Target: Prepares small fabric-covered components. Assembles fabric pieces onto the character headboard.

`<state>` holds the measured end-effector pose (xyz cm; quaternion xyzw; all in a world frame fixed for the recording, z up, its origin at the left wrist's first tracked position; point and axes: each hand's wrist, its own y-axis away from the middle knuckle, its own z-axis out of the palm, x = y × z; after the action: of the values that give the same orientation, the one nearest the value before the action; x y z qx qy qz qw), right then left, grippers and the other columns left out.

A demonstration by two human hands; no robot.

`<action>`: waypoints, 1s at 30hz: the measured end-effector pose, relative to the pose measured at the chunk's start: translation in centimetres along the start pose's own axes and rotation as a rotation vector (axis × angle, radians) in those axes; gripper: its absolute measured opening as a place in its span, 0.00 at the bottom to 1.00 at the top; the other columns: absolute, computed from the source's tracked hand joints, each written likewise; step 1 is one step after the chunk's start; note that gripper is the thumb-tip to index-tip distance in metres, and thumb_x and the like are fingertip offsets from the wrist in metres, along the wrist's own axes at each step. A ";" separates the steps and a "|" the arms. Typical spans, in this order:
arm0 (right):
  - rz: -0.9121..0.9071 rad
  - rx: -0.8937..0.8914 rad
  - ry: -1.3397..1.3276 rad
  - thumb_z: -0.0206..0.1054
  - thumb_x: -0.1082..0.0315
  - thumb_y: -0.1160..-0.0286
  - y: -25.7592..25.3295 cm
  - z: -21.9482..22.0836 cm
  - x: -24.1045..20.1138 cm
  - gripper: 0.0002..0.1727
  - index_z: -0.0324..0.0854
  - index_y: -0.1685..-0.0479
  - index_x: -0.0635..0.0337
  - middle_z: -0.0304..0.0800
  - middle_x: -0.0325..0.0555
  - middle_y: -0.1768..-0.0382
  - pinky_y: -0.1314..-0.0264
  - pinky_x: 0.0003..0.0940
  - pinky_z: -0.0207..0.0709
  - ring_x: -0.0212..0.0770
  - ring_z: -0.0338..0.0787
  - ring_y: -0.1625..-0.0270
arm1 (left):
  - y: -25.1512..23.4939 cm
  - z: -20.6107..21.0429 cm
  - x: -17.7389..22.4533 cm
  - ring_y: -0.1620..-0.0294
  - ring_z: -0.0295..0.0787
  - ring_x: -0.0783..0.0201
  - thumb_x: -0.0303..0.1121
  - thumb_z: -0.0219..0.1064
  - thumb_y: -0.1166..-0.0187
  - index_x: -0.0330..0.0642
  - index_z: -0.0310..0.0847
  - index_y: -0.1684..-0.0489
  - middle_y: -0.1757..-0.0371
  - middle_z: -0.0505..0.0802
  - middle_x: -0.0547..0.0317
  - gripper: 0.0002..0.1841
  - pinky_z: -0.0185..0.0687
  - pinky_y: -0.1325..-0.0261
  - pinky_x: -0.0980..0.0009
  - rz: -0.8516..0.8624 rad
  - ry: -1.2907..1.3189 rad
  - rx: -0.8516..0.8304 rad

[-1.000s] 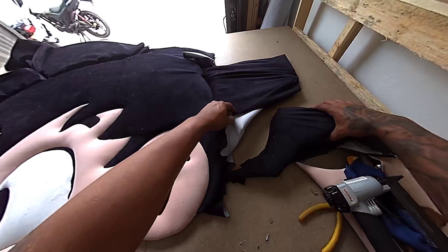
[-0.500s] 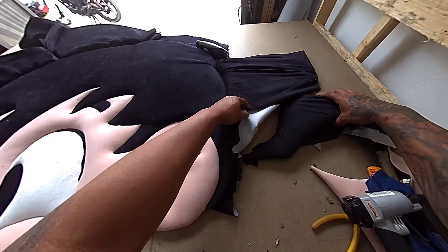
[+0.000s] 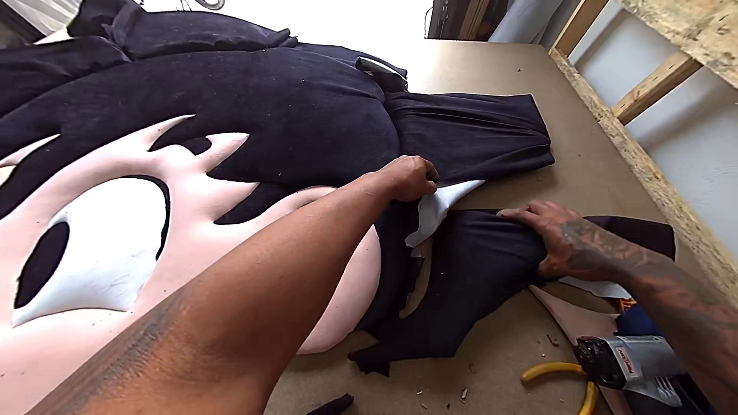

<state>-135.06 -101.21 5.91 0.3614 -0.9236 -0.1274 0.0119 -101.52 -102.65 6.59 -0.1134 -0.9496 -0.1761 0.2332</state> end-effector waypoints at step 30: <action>-0.475 0.420 -0.035 0.67 0.14 0.58 2.8 8.9 -19.2 0.56 0.74 0.18 0.26 0.66 0.43 0.11 0.09 0.78 0.38 0.58 0.51 0.05 | 0.1 0.9 -2.4 0.49 0.92 0.60 0.44 0.63 0.17 0.53 0.91 0.43 0.55 0.96 0.60 0.15 0.84 0.43 0.49 0.148 0.062 0.084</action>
<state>-123.76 -84.39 -0.63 0.5594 -0.8194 0.0605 -0.1091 -99.75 -102.57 4.70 -0.1680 -0.9375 -0.1219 0.2794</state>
